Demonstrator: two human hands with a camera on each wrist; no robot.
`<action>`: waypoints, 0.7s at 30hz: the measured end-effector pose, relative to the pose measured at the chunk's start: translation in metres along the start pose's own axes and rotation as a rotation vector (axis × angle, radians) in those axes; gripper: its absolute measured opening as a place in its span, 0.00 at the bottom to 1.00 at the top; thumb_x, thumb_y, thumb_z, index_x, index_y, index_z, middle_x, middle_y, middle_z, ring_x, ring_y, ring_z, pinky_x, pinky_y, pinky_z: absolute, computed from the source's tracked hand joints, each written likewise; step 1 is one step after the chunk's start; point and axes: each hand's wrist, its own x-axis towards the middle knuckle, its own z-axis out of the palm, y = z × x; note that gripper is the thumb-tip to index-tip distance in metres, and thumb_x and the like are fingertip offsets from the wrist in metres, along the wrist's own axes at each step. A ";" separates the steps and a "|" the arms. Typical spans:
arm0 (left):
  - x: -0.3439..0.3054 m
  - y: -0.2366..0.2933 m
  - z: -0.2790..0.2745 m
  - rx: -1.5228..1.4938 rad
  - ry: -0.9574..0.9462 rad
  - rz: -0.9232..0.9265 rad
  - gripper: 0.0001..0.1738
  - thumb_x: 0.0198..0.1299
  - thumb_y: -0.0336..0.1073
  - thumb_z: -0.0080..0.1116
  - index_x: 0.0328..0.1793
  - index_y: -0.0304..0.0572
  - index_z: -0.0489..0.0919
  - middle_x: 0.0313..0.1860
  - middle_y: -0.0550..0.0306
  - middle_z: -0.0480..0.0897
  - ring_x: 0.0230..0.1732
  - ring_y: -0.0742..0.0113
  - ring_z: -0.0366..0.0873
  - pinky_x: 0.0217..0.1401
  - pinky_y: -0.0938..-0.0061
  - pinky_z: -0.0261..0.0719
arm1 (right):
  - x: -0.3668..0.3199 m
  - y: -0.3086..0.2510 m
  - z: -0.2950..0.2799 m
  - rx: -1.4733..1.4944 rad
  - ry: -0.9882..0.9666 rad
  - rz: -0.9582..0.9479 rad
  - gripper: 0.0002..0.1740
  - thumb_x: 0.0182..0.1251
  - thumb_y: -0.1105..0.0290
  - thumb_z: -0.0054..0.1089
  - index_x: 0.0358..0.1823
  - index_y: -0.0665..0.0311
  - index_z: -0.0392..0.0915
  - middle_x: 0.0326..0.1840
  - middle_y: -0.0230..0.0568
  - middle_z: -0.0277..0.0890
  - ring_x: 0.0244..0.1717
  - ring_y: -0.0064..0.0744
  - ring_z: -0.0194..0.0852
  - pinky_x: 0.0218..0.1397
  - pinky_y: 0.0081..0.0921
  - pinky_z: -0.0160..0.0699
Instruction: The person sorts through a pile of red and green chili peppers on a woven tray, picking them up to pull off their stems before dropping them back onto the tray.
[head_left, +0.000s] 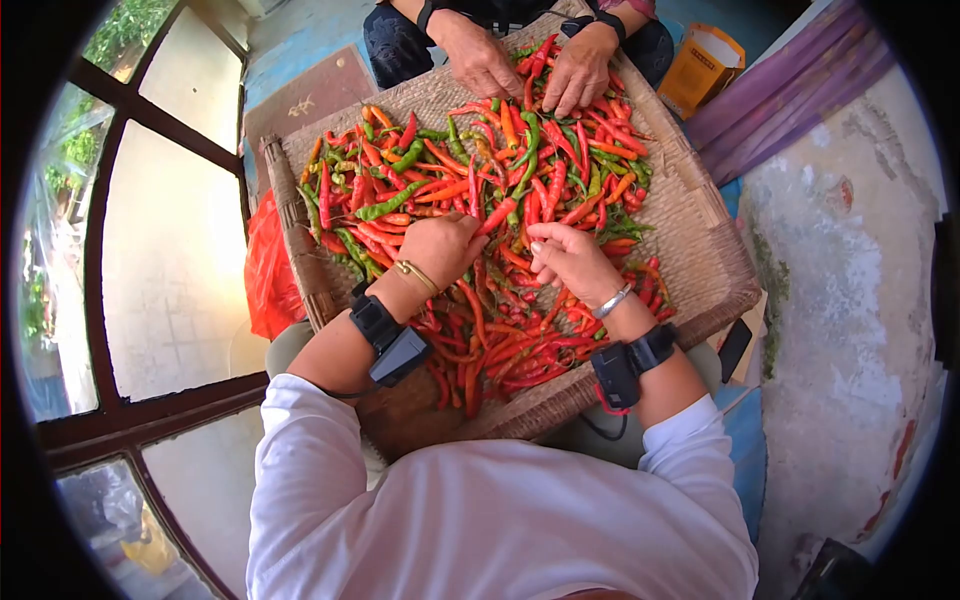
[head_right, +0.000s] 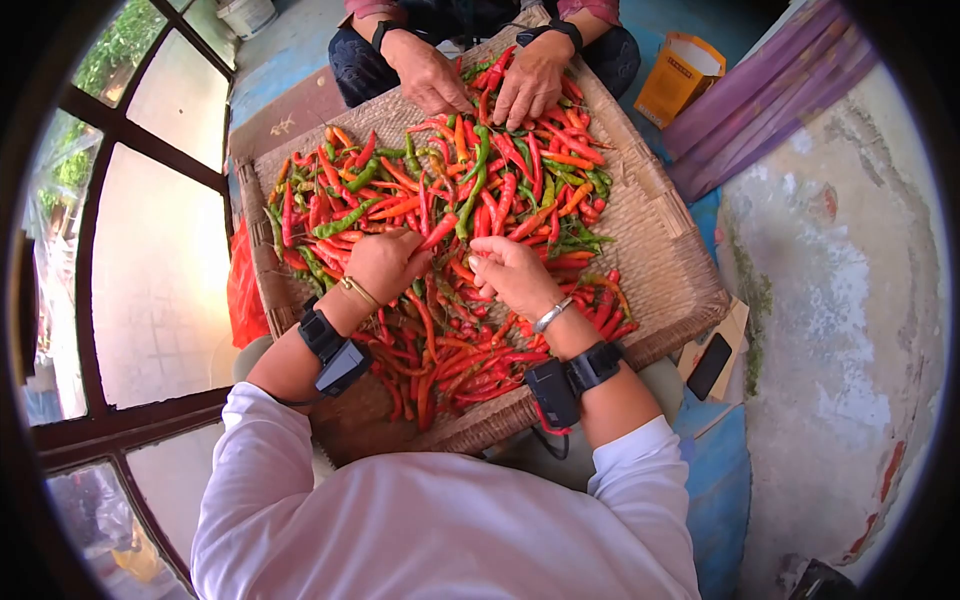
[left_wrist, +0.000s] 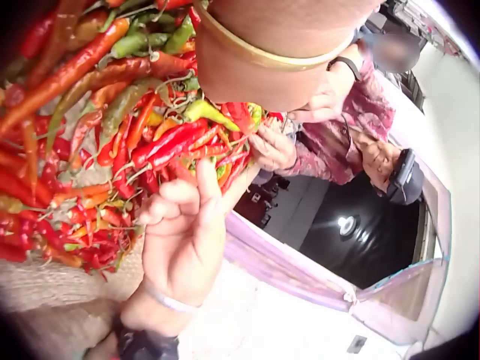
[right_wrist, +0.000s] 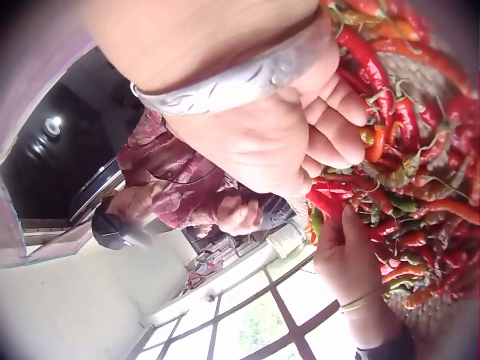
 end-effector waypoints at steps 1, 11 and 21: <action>-0.004 0.006 -0.002 -0.111 0.019 0.112 0.13 0.51 0.43 0.55 0.33 0.41 0.75 0.26 0.51 0.76 0.30 0.54 0.77 0.29 0.62 0.75 | -0.001 -0.001 0.001 0.004 -0.001 0.002 0.16 0.63 0.69 0.48 0.49 0.69 0.70 0.27 0.31 0.74 0.23 0.14 0.69 0.24 0.10 0.66; -0.009 0.002 -0.004 -0.220 -0.082 0.247 0.23 0.48 0.50 0.58 0.43 0.41 0.76 0.31 0.53 0.76 0.33 0.53 0.76 0.32 0.66 0.75 | 0.003 -0.002 -0.018 0.116 0.074 0.020 0.14 0.65 0.61 0.46 0.33 0.64 0.75 0.15 0.28 0.69 0.13 0.13 0.62 0.16 0.10 0.62; 0.006 -0.016 0.026 0.260 0.050 0.169 0.17 0.48 0.37 0.55 0.47 0.47 0.73 0.39 0.56 0.73 0.39 0.58 0.75 0.34 0.68 0.76 | 0.005 0.002 -0.015 0.539 0.252 -0.163 0.29 0.63 0.63 0.50 0.61 0.69 0.55 0.35 0.41 0.74 0.25 0.22 0.74 0.22 0.14 0.70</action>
